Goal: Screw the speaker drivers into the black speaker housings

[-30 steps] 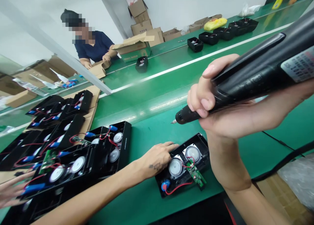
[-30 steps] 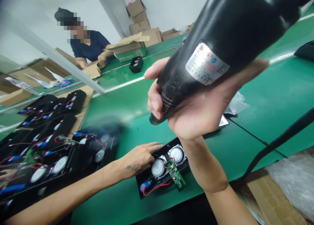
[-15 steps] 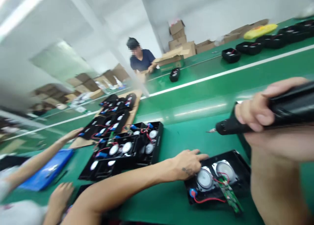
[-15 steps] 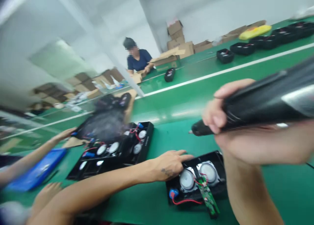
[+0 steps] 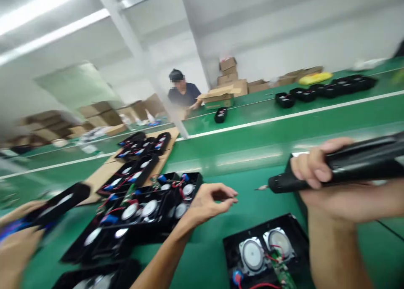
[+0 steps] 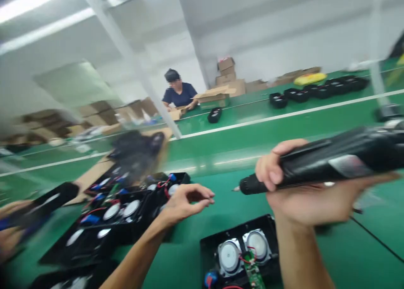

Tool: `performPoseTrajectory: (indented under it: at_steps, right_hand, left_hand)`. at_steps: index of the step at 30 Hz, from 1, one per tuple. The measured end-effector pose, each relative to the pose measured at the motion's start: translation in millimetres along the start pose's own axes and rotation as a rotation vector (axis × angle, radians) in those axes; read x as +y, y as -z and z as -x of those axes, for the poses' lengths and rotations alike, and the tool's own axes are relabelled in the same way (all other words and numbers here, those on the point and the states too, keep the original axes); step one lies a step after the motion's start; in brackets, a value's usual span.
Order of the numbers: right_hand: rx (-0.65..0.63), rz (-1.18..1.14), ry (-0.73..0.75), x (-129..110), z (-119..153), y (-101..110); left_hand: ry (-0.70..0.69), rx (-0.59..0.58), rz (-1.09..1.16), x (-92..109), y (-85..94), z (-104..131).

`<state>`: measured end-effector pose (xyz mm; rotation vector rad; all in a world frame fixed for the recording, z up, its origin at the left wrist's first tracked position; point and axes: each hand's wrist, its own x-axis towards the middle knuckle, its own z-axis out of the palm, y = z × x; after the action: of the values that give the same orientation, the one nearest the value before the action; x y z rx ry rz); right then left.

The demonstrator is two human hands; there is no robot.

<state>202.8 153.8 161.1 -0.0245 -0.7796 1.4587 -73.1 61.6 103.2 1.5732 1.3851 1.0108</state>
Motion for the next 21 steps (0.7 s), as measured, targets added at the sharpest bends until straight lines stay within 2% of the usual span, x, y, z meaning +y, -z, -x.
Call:
performPoseTrajectory:
  at_steps: [2, 4, 10, 18, 21]
  right_hand:
    - [-0.045, 0.078, 0.098, 0, -3, -13]
    - [-0.039, 0.081, 0.145, 3, -3, -18]
    - [-0.032, 0.027, 0.220, 8, 3, -16]
    - [-0.072, 0.053, 0.239, 13, 3, -19]
    - [-0.041, 0.101, 0.232, 11, 6, -21]
  left_hand:
    - [0.053, 0.218, 0.271, -8, -2.7, -6]
    - [0.082, 0.333, 0.448, -15, -10.6, -13]
    - [0.095, 0.342, 0.557, -13, -32.6, -22]
    - [0.130, 0.287, 0.680, 4, -48.2, -23]
    - [0.161, 0.290, 0.744, 7, -52.7, -21]
